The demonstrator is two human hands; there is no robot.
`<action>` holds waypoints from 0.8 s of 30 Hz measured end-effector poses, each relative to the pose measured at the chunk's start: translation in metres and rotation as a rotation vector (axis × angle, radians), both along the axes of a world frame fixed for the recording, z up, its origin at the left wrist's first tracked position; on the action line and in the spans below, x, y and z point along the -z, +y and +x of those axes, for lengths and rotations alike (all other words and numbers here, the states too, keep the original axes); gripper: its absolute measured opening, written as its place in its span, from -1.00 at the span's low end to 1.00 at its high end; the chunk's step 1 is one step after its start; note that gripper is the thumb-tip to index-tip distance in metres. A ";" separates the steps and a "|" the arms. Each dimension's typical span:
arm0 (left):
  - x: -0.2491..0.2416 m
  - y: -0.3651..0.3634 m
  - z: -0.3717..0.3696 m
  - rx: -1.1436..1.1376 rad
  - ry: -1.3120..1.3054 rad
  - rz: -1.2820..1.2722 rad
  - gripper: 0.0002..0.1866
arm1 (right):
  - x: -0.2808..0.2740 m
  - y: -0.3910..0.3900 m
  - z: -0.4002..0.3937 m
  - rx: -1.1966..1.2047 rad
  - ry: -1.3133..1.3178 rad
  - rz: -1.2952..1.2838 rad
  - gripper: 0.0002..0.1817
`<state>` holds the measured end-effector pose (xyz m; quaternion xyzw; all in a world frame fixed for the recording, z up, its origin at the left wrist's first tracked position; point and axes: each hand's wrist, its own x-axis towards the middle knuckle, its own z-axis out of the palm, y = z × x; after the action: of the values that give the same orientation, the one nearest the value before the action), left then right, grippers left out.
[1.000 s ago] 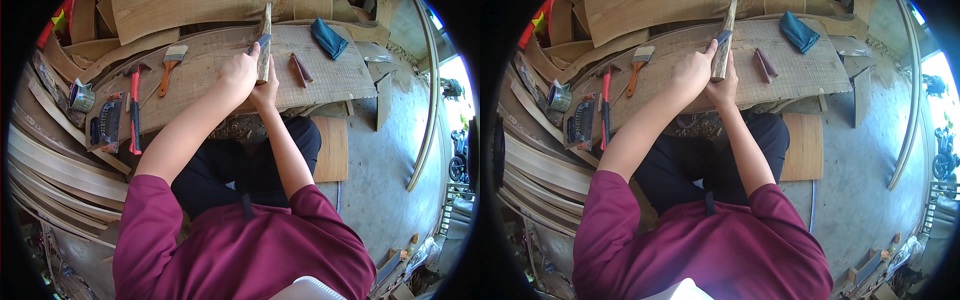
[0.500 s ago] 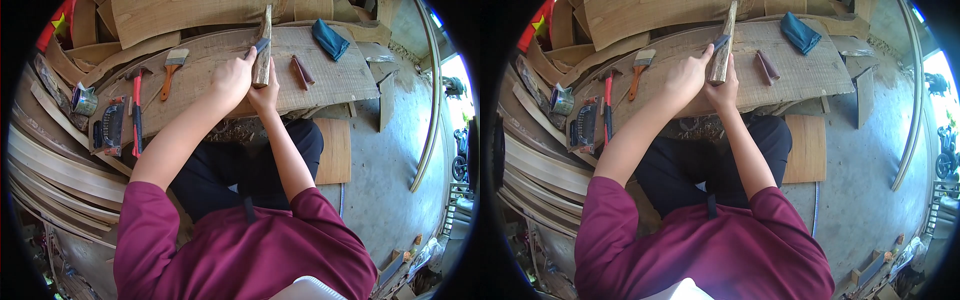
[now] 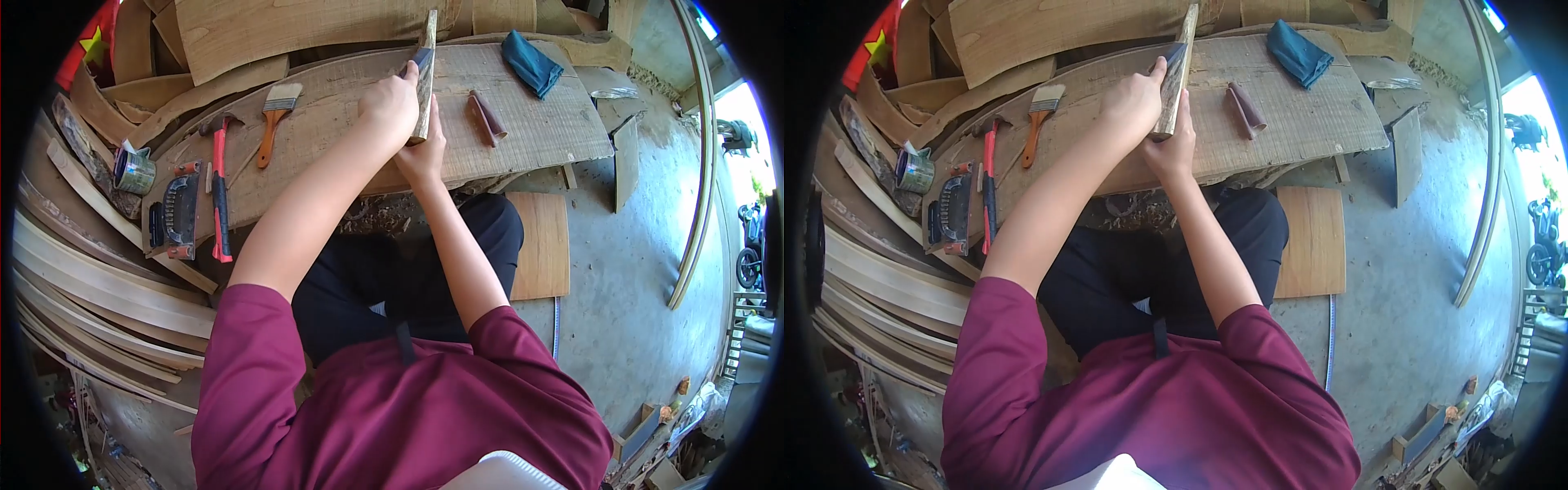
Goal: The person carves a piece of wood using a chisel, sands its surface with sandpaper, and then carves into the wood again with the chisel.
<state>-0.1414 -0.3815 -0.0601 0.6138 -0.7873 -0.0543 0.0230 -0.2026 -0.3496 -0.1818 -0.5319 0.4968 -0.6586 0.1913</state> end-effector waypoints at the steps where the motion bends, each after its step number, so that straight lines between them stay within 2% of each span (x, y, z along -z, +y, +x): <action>1: 0.001 -0.004 -0.004 0.000 -0.024 -0.021 -0.40 | 0.000 0.000 0.001 -0.008 -0.035 0.019 0.04; 10: -0.006 0.017 0.017 0.050 -0.090 0.017 -0.39 | 0.004 -0.003 0.001 0.008 0.016 0.011 0.06; 17: -0.003 -0.010 0.000 0.037 -0.014 -0.050 -0.38 | 0.003 -0.004 -0.001 0.000 0.001 0.034 0.03; 24: -0.004 -0.002 0.011 0.060 -0.067 -0.022 -0.40 | 0.005 -0.006 0.001 0.044 0.047 -0.037 0.00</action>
<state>-0.1300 -0.3833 -0.0563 0.5912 -0.8061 -0.0260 0.0018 -0.2016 -0.3558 -0.1868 -0.5396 0.5007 -0.6588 0.1552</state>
